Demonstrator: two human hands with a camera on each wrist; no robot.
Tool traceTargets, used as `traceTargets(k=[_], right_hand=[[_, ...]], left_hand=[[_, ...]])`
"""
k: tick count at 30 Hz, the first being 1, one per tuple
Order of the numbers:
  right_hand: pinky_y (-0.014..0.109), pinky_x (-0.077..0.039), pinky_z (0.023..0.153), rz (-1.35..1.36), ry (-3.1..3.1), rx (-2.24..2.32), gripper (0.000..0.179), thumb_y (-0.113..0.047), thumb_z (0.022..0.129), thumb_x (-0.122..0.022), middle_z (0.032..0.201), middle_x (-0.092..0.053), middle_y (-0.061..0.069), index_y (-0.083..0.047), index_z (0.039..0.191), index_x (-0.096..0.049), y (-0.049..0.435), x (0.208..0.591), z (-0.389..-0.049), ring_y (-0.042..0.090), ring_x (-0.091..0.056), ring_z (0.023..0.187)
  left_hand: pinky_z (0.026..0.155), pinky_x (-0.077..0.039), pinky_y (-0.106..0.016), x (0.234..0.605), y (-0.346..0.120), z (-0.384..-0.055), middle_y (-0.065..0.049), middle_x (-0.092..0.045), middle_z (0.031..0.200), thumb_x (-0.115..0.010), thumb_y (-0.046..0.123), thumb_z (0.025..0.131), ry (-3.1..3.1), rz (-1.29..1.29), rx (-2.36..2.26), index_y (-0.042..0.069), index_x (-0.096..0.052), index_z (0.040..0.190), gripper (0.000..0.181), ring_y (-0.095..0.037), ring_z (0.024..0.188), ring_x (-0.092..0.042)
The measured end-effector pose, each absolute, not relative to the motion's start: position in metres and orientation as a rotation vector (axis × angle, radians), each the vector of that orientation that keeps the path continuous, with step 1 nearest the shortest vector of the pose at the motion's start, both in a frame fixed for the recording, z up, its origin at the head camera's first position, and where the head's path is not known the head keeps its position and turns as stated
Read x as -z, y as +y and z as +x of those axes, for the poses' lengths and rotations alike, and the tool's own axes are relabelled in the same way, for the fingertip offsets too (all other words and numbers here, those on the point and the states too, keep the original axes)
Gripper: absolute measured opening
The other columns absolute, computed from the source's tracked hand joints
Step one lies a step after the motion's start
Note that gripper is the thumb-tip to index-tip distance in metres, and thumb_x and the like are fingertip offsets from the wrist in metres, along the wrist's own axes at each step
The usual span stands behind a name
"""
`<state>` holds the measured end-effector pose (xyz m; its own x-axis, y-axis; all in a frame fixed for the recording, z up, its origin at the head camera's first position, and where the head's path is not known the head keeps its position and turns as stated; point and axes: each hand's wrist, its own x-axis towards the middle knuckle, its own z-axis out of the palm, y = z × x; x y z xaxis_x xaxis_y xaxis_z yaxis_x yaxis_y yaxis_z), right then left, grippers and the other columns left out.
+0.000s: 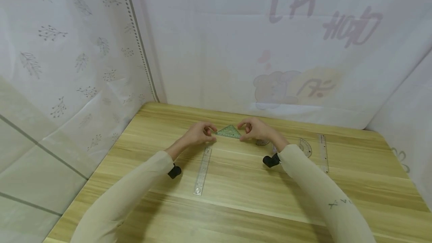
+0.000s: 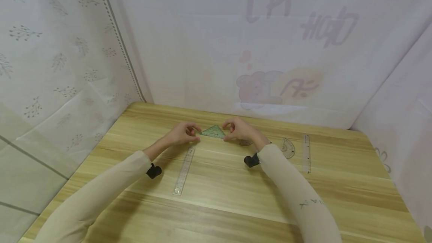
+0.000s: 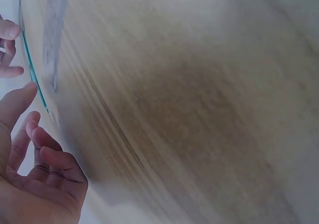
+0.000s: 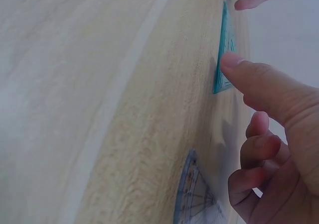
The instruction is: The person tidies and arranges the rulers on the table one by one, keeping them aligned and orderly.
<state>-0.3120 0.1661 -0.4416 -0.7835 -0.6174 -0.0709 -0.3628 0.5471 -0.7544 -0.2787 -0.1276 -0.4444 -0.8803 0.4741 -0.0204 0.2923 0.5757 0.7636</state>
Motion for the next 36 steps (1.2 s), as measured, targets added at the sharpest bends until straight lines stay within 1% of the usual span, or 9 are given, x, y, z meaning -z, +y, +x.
traceTargets(k=[7, 13, 21, 27, 36], right_hand=[[0.031, -0.041, 0.063, -0.835, 2.475, 1.042, 0.057, -0.012, 0.083, -0.087, 0.077, -0.054, 0.006, 0.001, 0.133, -0.063, 0.158, 0.443, -0.318, 0.017, -0.047, 0.067], [0.031, -0.040, 0.061, -0.826, 2.456, 0.984, 0.062, -0.018, 0.084, -0.087, 0.078, -0.053, 0.005, -0.003, 0.138, -0.059, 0.151, 0.444, -0.323, 0.016, -0.045, 0.066], [0.030, -0.039, 0.059, -0.838, 2.454, 0.955, 0.067, -0.020, 0.085, -0.086, 0.076, -0.054, 0.005, -0.002, 0.142, -0.055, 0.144, 0.443, -0.326, 0.016, -0.045, 0.064], [0.029, -0.039, 0.060, -0.831, 2.460, 0.926, 0.069, -0.021, 0.085, -0.086, 0.077, -0.055, 0.005, -0.003, 0.144, -0.055, 0.142, 0.443, -0.329, 0.016, -0.046, 0.065], [0.028, -0.035, 0.057, -0.878, 2.440, 0.898, 0.068, -0.019, 0.086, -0.085, 0.070, -0.050, 0.002, -0.001, 0.144, -0.055, 0.140, 0.445, -0.332, 0.014, -0.041, 0.060]], left_hand=[[0.072, -0.046, -0.032, 0.447, -0.129, -0.280, -0.006, -0.062, 0.084, -0.082, 0.005, 0.087, 2.574, 0.659, -1.194, -0.003, -0.069, 0.117, 0.033, -0.018, 0.078, -0.056], [0.072, -0.046, -0.033, 0.448, -0.130, -0.280, -0.006, -0.061, 0.084, -0.081, 0.007, 0.088, 2.585, 0.649, -1.166, -0.002, -0.069, 0.117, 0.033, -0.018, 0.077, -0.055], [0.070, -0.044, -0.032, 0.449, -0.127, -0.281, -0.003, -0.060, 0.080, -0.082, 0.008, 0.087, 2.630, 0.635, -1.132, 0.001, -0.071, 0.115, 0.031, -0.016, 0.073, -0.054], [0.069, -0.044, -0.032, 0.448, -0.126, -0.280, -0.002, -0.060, 0.080, -0.083, 0.011, 0.088, 2.636, 0.605, -1.103, 0.003, -0.070, 0.116, 0.032, -0.016, 0.073, -0.054], [0.069, -0.043, -0.033, 0.450, -0.126, -0.280, -0.002, -0.060, 0.081, -0.082, 0.012, 0.088, 2.636, 0.598, -1.092, 0.005, -0.070, 0.117, 0.032, -0.016, 0.074, -0.054]])
